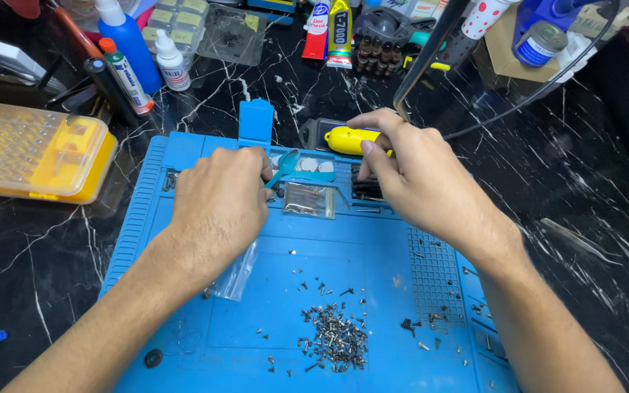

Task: The person sorts a pile of small screws and fasteners on a blue work mat, using tweezers to pick up and arrange them into designated slots. They also handle a small plastic bag and a soldering iron during the process.

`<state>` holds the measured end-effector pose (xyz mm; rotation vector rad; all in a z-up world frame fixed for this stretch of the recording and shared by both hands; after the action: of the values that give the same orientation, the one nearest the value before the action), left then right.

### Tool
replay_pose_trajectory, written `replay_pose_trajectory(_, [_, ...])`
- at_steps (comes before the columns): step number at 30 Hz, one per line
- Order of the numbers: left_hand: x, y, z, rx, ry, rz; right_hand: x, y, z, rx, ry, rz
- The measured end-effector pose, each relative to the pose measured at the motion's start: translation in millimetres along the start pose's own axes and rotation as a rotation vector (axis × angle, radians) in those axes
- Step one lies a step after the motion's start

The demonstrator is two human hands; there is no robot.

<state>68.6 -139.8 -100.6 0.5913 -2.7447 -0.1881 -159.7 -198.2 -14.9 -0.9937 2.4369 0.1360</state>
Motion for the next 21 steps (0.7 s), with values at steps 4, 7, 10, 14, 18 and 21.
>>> replay_pose_trajectory(4, [7, 10, -19, -0.063, 0.093, -0.024, 6, 1, 0, -0.008, -0.007, 0.038])
replay_pose_trajectory(7, [10, 10, -18, 0.056, 0.136, 0.001, 9, 1, 0, -0.013, 0.005, 0.027])
replay_pose_trajectory(10, [12, 4, 2, 0.388, 0.187, 0.288, 12, 0, -1, 0.005, 0.012, 0.004])
replay_pose_trajectory(14, [14, -2, 32, 0.656, 0.056, 0.471, 15, 0, 5, -0.018, 0.083, -0.041])
replay_pose_trajectory(18, [13, -7, 40, 0.669, 0.103, 0.623, 16, 1, 9, -0.040, 0.097, -0.104])
replay_pose_trajectory(21, [15, -1, 27, 0.519, 0.153, 0.575, 20, 2, 12, -0.108, 0.144, -0.153])
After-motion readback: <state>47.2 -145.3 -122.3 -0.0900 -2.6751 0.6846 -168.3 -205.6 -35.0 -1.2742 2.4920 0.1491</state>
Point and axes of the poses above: each hand's wrist, its own y-axis away from the middle knuckle, its own z-axis out of the palm, x = y × z, the point moved 2 cm from there along -y, towards the middle knuckle, and after that the axes turned 12 degrees about -z, right-handed, at the moved point
